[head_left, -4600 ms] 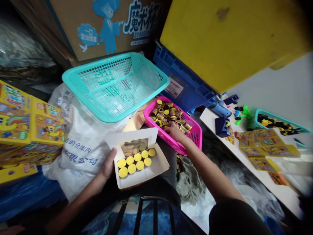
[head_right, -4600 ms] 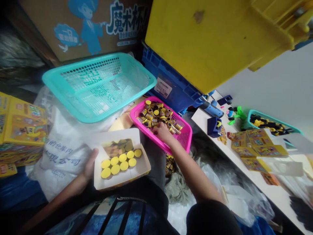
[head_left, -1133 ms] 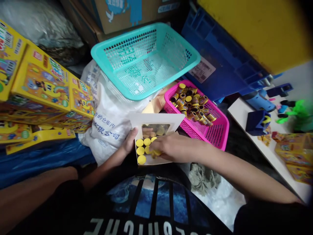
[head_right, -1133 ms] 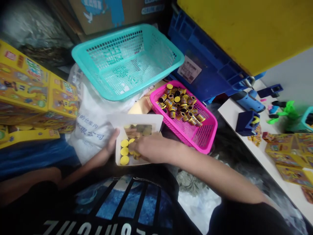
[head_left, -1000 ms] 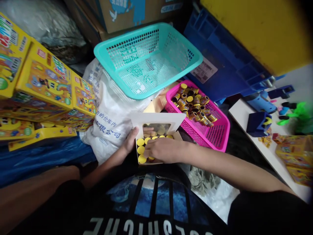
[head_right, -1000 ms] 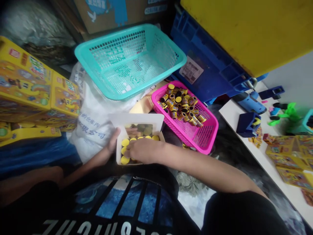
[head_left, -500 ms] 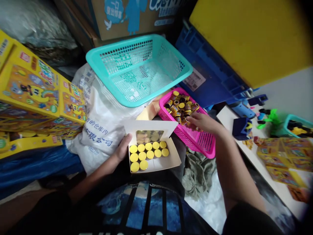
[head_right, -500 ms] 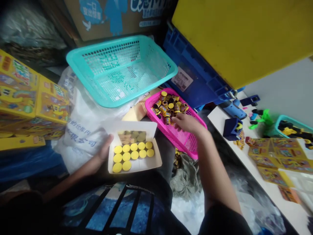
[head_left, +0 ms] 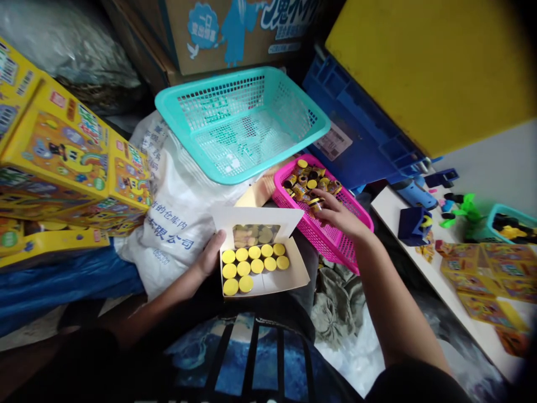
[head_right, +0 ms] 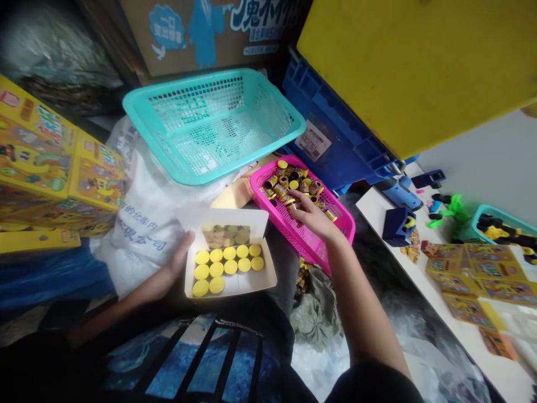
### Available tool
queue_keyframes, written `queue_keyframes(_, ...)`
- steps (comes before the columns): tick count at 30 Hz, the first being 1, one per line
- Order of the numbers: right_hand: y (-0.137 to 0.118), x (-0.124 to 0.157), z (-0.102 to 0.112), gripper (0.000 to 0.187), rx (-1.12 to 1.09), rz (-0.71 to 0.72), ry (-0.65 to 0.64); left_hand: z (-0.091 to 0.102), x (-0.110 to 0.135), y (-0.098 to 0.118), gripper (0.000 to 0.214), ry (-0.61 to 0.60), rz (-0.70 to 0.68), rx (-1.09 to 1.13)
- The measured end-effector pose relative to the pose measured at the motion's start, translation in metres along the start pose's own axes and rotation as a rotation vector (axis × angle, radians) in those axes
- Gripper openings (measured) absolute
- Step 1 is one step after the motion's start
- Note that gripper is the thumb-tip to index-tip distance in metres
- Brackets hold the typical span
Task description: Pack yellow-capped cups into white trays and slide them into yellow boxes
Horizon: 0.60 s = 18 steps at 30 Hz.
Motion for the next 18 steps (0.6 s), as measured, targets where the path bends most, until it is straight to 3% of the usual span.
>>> queue_keyframes(2, -0.017, 0.02, 0.01, 0.063, -0.22, 0.125, 0.028, 0.001, -0.001, -0.002, 0.069, -0.015, 0.021, 0.001)
queue_keyframes(6, -0.033, 0.047, 0.02, 0.037, -0.479, 0.204, 0.191, 0.0, -0.002, -0.006, 0.07, -0.077, 0.07, -0.005)
queue_keyframes(10, -0.047, 0.053, -0.002, 0.031, -0.867, 0.189, 0.166, 0.002, -0.002, -0.01, 0.066, -0.081, 0.08, 0.02)
queue_keyframes(12, -0.062, 0.058, -0.01, 0.024, -0.959, 0.23, 0.13, 0.004, -0.001, -0.011, 0.066, -0.06, 0.073, 0.036)
queue_keyframes(15, -0.095, 0.073, -0.017, 0.016, -0.827, 0.364, 0.062, 0.009, -0.001, -0.009, 0.069, -0.005, 0.034, 0.015)
queue_keyframes(18, -0.137, 0.091, -0.042, 0.02, -0.356, 0.554, -0.152, 0.012, -0.002, -0.009, 0.074, 0.033, 0.036, -0.056)
Point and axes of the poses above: each hand's wrist, its own x-axis away from the middle knuckle, its own z-axis out of the back of the hand, y = z × x, the point moved 10 cm from there along -x, towards the middle knuckle, and after that the axes turned 8 degrees about z, right-handed, at the moved point
